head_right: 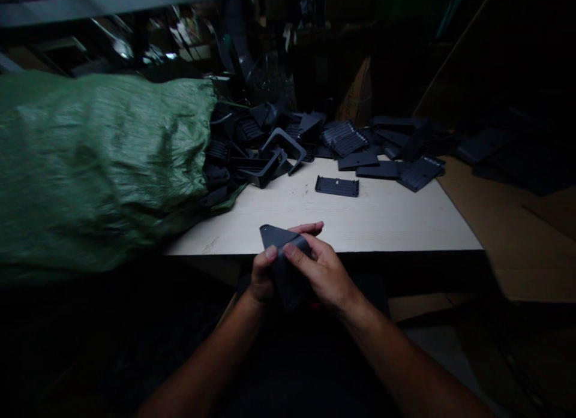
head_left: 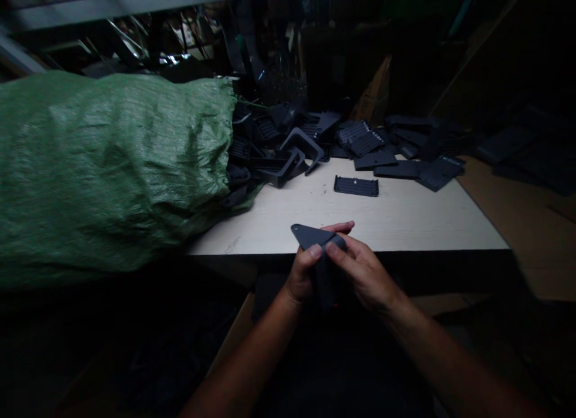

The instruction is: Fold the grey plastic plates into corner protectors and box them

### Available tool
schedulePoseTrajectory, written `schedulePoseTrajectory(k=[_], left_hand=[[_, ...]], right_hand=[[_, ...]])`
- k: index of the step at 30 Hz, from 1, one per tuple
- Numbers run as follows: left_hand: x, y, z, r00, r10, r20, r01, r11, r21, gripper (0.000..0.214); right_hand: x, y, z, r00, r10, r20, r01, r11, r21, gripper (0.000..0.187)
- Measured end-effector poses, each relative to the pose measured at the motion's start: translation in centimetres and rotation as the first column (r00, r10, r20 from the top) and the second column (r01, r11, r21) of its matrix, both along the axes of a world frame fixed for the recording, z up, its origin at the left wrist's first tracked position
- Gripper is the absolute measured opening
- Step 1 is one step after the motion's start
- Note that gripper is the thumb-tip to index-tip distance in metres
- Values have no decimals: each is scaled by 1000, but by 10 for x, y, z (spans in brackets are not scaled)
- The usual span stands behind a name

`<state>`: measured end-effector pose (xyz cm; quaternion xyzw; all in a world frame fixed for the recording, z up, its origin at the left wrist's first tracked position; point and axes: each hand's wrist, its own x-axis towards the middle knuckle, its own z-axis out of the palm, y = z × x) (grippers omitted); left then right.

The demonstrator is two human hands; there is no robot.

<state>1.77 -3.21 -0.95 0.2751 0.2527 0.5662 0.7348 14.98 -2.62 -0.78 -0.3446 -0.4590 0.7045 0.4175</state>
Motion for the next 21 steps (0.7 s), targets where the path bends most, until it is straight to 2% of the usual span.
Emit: schedulePoseTrajectory(k=[2, 4, 7, 12, 14, 16, 18, 19, 21], left_hand=[[-4, 5, 6, 997, 53, 57, -48, 995, -88, 53], [-10, 11, 14, 979, 178, 100, -154, 966, -210, 41], [-14, 16, 24, 954, 299, 27, -275, 907, -319, 21], [-3, 8, 34, 932, 322, -168, -355, 905, -235, 21], [-1, 5, 33, 925, 312, -214, -356, 911, -208, 21], [-6, 6, 30, 906, 289, -309, -344, 928, -142, 24], [-17, 7, 26, 829, 238, -505, -271, 963, 9, 29], [-23, 8, 24, 750, 214, -626, -198, 975, 97, 32], [-37, 8, 25, 544, 186, -818, 4, 975, 224, 35]], right_hand=[[2, -3, 1, 999, 2, 41, -5, 997, 76, 40], [4, -8, 1, 993, 21, 116, -38, 988, 147, 34], [3, -17, -2, 985, 2, 172, -38, 977, 210, 28], [-4, -29, -7, 967, -187, 175, 130, 946, 296, 28], [-2, -30, -5, 963, -188, 196, 128, 950, 284, 29], [4, -27, -1, 969, -125, 215, 71, 968, 242, 28], [12, -23, 3, 967, -45, 251, 0, 984, 177, 27], [16, -21, 5, 962, -12, 272, -26, 990, 136, 28], [22, -18, 9, 951, 48, 304, -64, 997, 42, 32]])
